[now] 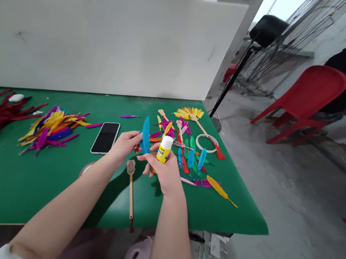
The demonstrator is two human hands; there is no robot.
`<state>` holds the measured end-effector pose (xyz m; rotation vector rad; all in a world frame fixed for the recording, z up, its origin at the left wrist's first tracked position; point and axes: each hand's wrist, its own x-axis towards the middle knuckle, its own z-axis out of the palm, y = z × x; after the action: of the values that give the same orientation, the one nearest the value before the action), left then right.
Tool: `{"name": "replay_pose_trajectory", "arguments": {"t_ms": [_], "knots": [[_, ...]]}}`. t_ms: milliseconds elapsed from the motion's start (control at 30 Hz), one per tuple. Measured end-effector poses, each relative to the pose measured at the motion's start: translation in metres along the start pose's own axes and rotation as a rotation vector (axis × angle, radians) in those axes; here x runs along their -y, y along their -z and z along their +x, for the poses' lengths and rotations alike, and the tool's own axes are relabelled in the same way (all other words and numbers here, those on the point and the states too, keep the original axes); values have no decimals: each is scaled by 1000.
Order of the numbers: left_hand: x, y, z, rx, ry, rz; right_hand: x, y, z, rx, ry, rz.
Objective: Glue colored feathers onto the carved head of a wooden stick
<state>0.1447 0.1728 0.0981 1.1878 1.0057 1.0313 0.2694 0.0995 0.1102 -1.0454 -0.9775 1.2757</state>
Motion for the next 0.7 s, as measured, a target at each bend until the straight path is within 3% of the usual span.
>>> {"name": "replay_pose_trajectory", "arguments": {"t_ms": [100,333,500,700], "knots": [[0,1,5,-2,23,-3,2,12,-1,-13,-6,-71],[-5,14,0,-36,50,4,3,25,-2,152,-87,-278],[-9,21,-7,-49,38,31,3,33,3,-65,-75,-285],[0,31,-37,-120,31,44,0,39,11,-214,-151,-324]]}}
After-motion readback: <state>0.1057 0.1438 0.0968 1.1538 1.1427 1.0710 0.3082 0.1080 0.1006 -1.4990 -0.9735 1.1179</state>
